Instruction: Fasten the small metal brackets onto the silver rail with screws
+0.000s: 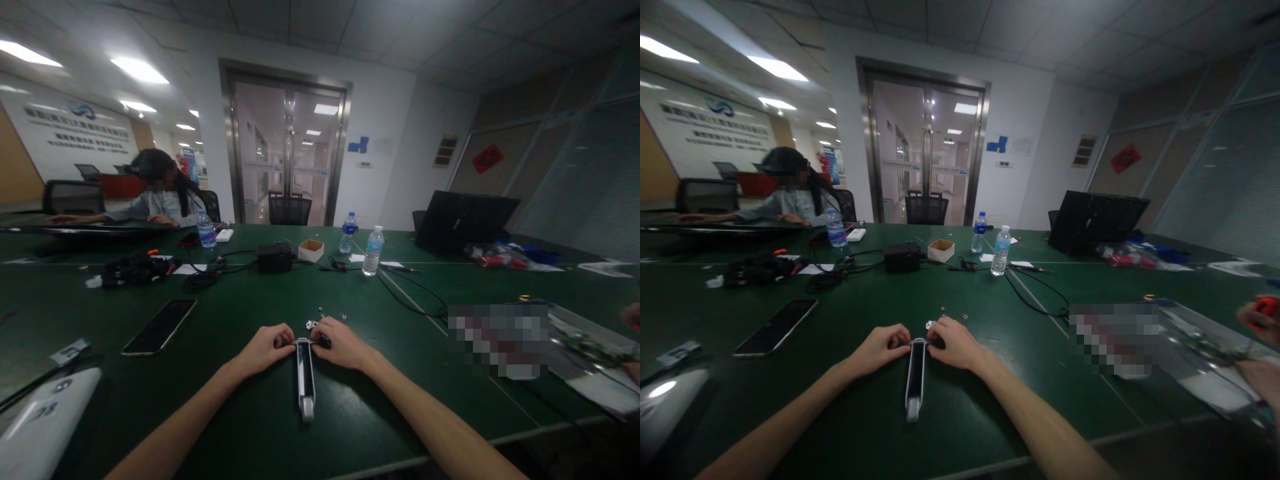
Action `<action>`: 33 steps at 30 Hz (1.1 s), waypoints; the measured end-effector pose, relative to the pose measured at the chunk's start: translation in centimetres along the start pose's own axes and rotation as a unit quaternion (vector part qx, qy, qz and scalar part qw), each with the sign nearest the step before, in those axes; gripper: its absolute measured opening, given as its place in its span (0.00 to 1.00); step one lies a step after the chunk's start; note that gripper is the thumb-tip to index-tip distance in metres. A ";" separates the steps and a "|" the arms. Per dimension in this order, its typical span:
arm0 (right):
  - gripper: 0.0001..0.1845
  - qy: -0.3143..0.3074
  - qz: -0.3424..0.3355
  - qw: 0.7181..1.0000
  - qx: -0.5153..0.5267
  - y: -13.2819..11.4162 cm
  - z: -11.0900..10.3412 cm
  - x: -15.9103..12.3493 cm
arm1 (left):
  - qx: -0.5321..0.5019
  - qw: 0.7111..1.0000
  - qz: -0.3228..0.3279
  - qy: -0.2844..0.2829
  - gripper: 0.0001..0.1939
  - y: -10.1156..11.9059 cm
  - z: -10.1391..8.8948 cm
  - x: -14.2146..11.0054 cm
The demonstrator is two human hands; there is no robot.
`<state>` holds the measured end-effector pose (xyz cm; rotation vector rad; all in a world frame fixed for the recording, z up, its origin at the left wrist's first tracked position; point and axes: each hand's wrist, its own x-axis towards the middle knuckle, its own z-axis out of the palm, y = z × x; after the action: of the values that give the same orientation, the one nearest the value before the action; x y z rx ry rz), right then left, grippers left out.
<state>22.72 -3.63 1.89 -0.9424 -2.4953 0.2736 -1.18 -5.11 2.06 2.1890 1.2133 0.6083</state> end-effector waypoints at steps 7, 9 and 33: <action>0.03 0.003 -0.008 1.000 -0.001 0.0 0.1 0.0 | -0.002 1.000 -0.008 -0.001 0.15 0.3 -0.1 -0.1; 0.03 0.002 -0.009 1.000 -0.001 -0.1 0.0 0.0 | -0.002 1.000 -0.011 -0.005 0.14 0.5 -0.2 -0.1; 0.13 0.065 0.146 0.976 -0.147 6.6 -4.0 -1.3 | 0.004 1.000 -0.019 -0.010 0.17 0.5 -0.3 -0.2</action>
<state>29.32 0.55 2.74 -1.4032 -2.3116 -0.0685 -1.10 -5.44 2.61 2.1686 1.2453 0.5668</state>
